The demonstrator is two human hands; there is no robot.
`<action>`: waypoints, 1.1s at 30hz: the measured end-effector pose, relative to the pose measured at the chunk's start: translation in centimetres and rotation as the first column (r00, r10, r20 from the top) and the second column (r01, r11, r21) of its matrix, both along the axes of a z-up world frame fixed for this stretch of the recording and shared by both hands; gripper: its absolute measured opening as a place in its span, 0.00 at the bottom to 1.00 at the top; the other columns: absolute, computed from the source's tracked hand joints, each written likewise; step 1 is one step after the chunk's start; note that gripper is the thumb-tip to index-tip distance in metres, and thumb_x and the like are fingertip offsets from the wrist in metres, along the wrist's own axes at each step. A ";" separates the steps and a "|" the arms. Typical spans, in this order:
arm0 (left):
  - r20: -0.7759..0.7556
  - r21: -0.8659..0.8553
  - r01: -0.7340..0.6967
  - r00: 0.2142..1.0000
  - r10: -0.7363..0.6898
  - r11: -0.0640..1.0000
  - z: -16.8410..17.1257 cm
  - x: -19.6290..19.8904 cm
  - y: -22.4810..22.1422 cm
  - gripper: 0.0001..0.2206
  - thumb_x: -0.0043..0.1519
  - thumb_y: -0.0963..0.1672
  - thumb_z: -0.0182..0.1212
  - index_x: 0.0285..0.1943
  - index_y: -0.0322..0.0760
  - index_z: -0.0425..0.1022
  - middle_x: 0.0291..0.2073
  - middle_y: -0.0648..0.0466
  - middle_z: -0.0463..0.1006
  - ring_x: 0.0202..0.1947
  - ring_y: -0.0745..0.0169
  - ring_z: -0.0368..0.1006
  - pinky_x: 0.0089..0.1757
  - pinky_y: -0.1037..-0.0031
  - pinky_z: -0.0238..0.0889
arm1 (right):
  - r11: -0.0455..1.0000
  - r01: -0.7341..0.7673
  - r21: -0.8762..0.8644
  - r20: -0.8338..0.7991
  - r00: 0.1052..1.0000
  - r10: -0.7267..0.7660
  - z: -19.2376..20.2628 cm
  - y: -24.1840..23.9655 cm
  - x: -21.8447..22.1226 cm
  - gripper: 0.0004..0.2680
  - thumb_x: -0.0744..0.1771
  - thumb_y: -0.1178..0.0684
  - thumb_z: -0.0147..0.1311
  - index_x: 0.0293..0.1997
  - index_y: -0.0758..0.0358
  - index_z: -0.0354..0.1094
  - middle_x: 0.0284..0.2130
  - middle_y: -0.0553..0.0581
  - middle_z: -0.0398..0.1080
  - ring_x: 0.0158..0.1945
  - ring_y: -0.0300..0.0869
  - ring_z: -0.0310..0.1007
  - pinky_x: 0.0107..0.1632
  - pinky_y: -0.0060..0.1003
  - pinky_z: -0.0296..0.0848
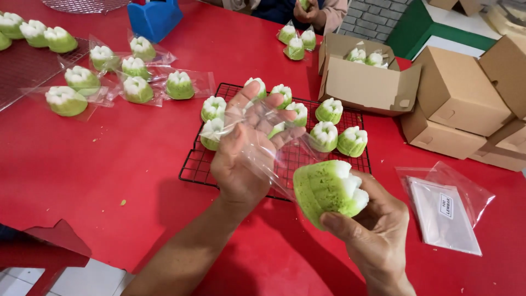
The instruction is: The person is individually bagging small green cakes from a cooling rack into plastic bags.
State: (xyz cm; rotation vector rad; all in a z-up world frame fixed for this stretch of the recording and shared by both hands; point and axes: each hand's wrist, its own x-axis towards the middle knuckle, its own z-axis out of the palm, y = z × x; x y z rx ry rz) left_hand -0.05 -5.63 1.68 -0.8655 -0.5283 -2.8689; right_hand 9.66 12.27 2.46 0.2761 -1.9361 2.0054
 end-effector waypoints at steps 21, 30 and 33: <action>-0.016 0.012 0.046 0.999 -0.046 0.999 0.1 -1.6 1.5 0.30 0.66 0.46 0.59 0.74 0.25 0.55 0.58 0.33 0.70 0.55 0.34 0.72 0.55 0.44 0.69 | 0.989 0.114 -0.091 -0.061 0.991 -0.120 -0.3 0.5 -1.9 0.20 0.59 0.56 0.65 0.54 0.73 0.70 0.39 0.57 0.73 0.44 0.45 0.76 0.44 0.36 0.79; 0.025 0.031 -0.060 0.998 0.060 0.998 0.4 -1.0 3.9 0.37 0.64 0.45 0.64 0.78 0.28 0.46 0.53 0.36 0.70 0.53 0.38 0.73 0.53 0.45 0.72 | 0.936 0.293 0.194 -0.171 0.950 -0.262 0.2 -0.7 -2.2 0.23 0.57 0.55 0.70 0.55 0.71 0.70 0.41 0.56 0.73 0.45 0.41 0.75 0.45 0.32 0.80; 0.174 -0.011 -0.159 0.972 0.159 0.987 1.2 -0.8 4.1 0.38 0.58 0.48 0.67 0.75 0.29 0.52 0.50 0.39 0.71 0.47 0.44 0.74 0.48 0.48 0.74 | 0.921 0.279 0.271 -0.172 0.956 -0.239 0.2 -0.5 -2.5 0.24 0.57 0.52 0.69 0.57 0.70 0.68 0.45 0.57 0.73 0.47 0.41 0.75 0.46 0.31 0.78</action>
